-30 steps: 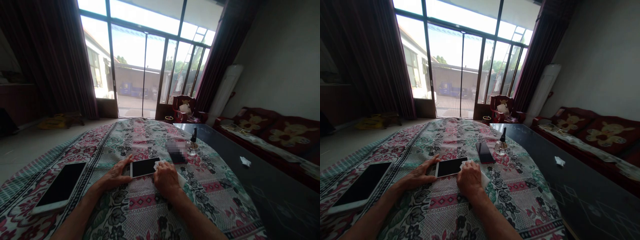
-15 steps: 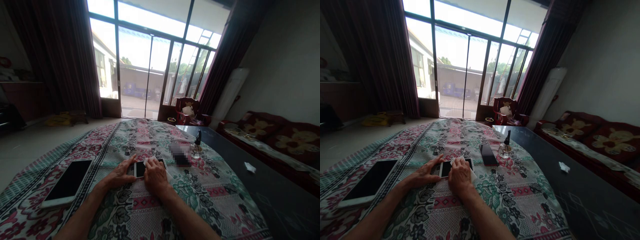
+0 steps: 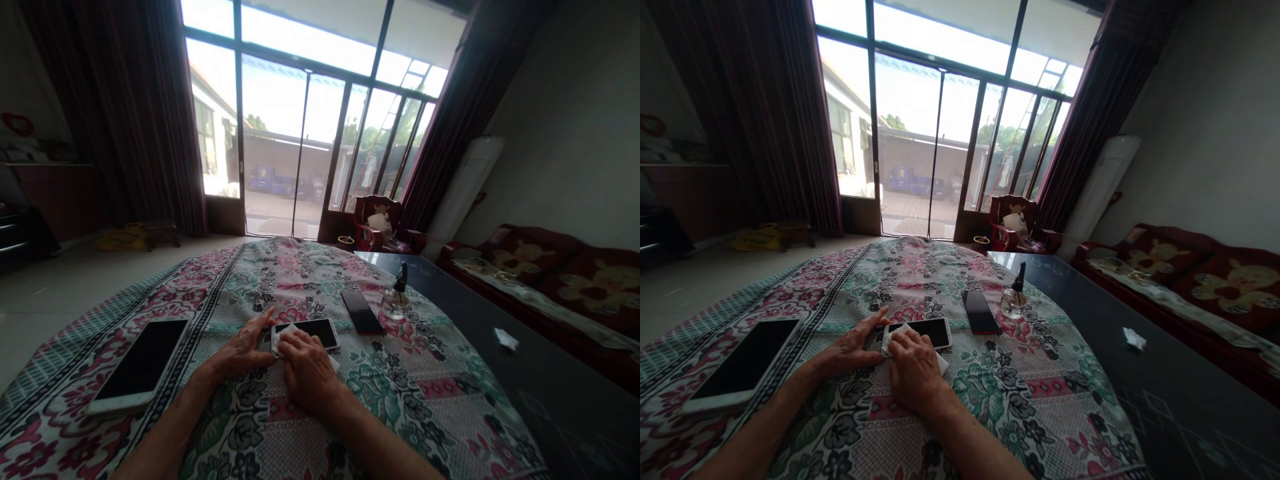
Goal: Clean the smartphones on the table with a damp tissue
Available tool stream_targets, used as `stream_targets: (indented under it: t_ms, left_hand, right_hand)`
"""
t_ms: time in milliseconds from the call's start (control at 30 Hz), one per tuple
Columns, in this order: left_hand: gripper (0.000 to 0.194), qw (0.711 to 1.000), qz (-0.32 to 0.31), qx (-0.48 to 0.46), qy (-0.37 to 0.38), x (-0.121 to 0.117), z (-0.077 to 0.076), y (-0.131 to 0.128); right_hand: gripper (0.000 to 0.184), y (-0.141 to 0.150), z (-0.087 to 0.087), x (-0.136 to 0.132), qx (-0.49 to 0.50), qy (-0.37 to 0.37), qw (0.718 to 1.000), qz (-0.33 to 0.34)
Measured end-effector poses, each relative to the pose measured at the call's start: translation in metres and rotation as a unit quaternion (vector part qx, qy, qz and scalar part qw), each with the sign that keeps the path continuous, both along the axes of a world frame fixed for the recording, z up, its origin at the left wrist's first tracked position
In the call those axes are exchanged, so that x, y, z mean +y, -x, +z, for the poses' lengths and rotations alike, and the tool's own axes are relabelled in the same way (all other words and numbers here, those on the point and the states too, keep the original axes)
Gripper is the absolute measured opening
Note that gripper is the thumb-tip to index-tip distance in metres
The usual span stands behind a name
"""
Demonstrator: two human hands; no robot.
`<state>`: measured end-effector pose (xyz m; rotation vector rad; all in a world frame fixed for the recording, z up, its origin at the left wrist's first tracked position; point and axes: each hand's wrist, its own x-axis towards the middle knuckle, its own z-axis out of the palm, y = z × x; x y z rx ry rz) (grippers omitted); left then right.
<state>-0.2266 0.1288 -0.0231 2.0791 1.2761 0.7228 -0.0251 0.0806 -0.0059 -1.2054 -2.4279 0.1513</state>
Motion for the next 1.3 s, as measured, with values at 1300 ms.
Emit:
stream_targets:
  t_ms: [1300]
  left_hand:
    - [0.091,0.997,0.028,0.042,-0.056,-0.002,-0.004,-0.009]
  right_hand:
    - [0.037,-0.038,-0.004,-0.006,0.025,0.004,0.999,-0.038]
